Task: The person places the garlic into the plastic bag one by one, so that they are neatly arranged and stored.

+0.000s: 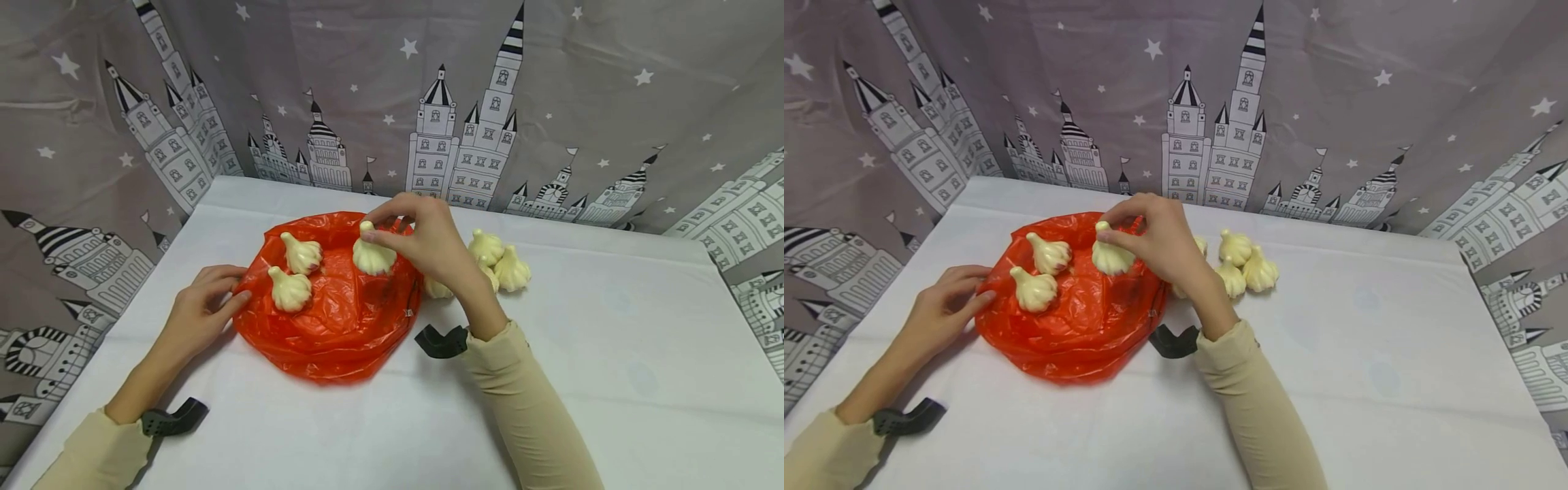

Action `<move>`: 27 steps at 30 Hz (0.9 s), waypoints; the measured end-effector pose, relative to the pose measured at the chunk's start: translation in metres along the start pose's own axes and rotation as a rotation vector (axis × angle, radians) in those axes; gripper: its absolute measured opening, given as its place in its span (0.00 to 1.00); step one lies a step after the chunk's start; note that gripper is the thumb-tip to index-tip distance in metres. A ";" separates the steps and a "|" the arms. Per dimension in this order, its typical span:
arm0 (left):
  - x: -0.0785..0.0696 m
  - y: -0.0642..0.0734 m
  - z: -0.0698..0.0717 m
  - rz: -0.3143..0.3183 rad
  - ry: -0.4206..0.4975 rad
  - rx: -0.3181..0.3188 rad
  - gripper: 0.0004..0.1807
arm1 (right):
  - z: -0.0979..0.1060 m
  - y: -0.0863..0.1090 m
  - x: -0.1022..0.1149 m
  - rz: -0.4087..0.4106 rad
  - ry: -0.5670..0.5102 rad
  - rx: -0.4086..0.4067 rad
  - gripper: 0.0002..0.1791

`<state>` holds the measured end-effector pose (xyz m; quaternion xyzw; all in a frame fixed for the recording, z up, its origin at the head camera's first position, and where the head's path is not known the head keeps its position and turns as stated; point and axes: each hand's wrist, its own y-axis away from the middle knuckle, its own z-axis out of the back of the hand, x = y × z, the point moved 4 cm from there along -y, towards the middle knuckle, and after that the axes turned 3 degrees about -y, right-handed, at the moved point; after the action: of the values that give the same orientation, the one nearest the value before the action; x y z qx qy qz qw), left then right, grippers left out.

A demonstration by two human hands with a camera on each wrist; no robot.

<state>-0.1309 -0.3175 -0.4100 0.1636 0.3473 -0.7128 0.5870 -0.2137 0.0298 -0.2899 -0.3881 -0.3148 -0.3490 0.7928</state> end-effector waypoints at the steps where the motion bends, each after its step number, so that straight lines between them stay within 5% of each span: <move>1: 0.000 0.000 0.000 0.000 -0.006 0.001 0.03 | -0.002 0.000 0.000 -0.005 -0.004 0.005 0.09; 27: 0.001 0.000 0.000 0.004 -0.022 -0.001 0.02 | -0.079 0.004 0.005 -0.019 0.034 0.271 0.10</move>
<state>-0.1310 -0.3179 -0.4110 0.1560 0.3409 -0.7132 0.5923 -0.1892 -0.0362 -0.3270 -0.2687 -0.3493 -0.3172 0.8397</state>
